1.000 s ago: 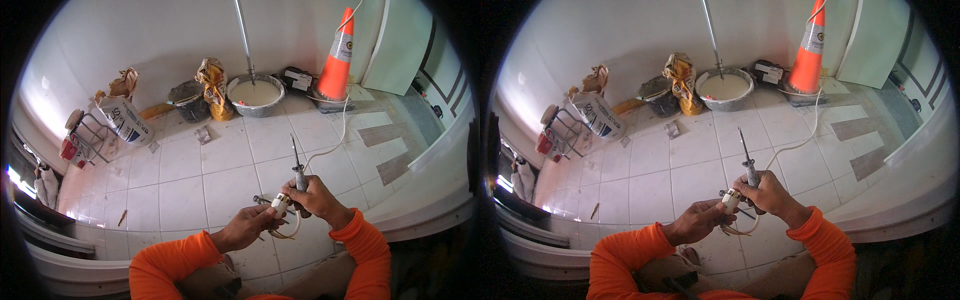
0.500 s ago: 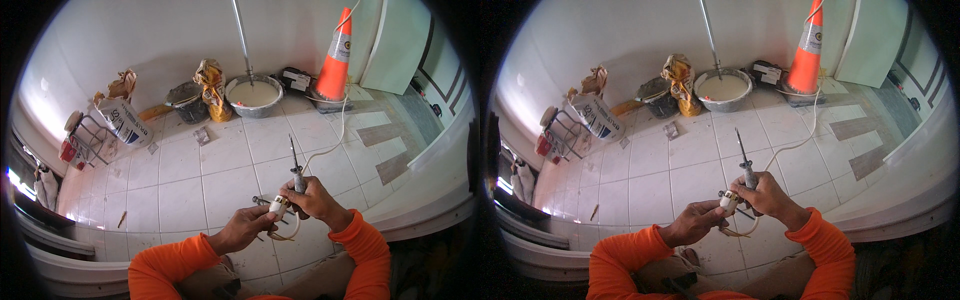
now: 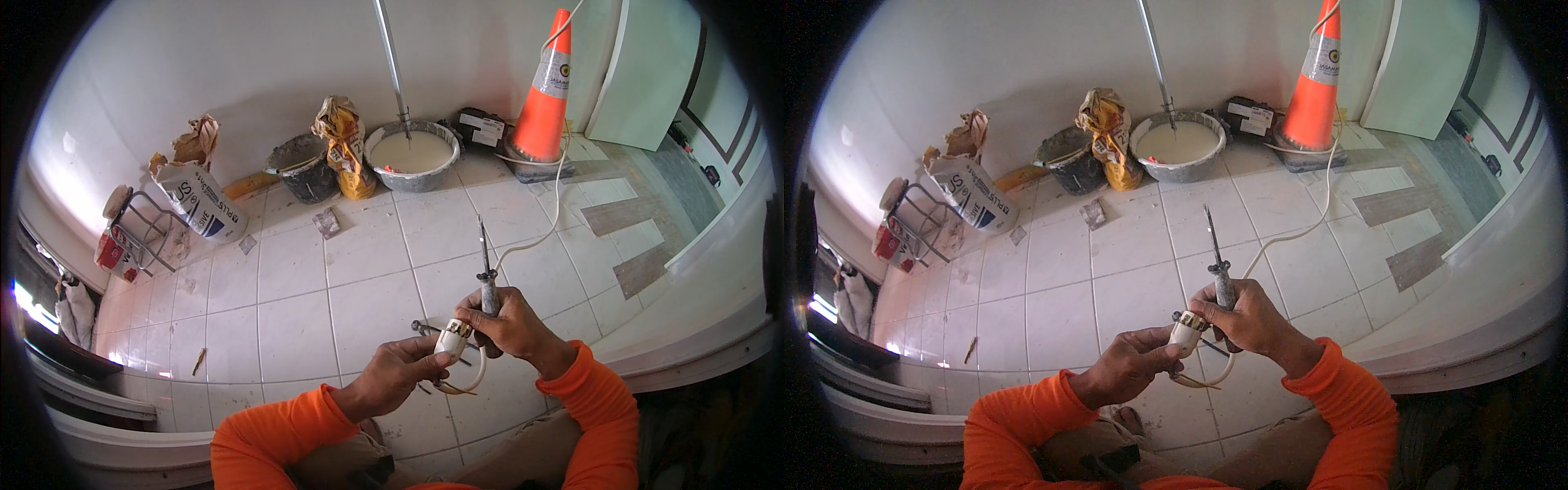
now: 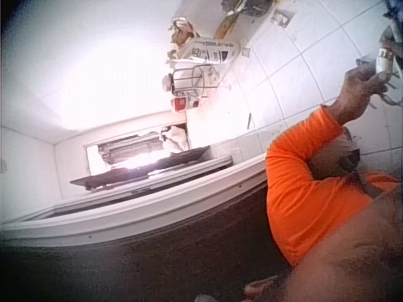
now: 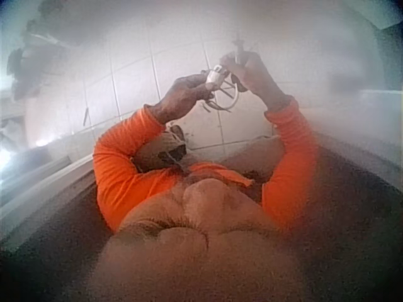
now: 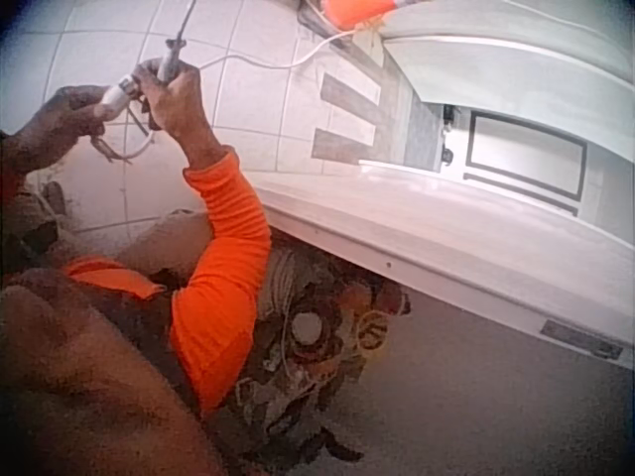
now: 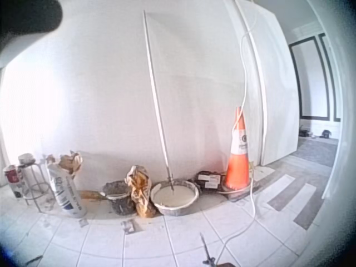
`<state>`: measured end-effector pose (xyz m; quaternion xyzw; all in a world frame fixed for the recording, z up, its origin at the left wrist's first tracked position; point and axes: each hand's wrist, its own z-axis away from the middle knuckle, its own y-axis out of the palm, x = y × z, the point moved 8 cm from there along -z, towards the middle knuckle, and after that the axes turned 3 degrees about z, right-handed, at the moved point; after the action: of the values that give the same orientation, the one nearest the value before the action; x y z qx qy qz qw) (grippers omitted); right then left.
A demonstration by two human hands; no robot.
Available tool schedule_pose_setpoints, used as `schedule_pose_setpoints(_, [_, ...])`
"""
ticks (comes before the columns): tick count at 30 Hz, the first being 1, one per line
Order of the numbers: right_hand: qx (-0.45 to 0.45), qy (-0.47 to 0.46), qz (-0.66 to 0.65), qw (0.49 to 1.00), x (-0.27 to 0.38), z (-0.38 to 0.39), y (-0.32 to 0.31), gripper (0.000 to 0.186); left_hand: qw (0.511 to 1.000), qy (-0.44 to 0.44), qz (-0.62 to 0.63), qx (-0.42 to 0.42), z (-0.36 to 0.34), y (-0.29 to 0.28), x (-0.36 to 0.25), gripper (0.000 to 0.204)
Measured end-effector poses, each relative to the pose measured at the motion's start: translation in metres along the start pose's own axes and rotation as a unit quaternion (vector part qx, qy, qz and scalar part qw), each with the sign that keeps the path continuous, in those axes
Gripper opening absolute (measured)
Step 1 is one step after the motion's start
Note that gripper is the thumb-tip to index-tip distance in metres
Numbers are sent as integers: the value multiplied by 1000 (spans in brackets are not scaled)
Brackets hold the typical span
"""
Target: The person wires an electrical plug by inserting wires into the plug terminals and using a screwdriver to secure them.
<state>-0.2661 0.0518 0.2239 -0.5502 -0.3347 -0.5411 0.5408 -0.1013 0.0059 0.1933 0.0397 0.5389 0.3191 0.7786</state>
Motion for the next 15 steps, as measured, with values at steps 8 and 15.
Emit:
schedule_pose_setpoints(8, [-48,-71,37,996,15,3,-2,26,998,17,30,52,-4,-3,1,45])
schedule_pose_setpoints(15, [-60,-87,26,994,21,9,-1,26,998,4,-4,69,-2,0,1,48])
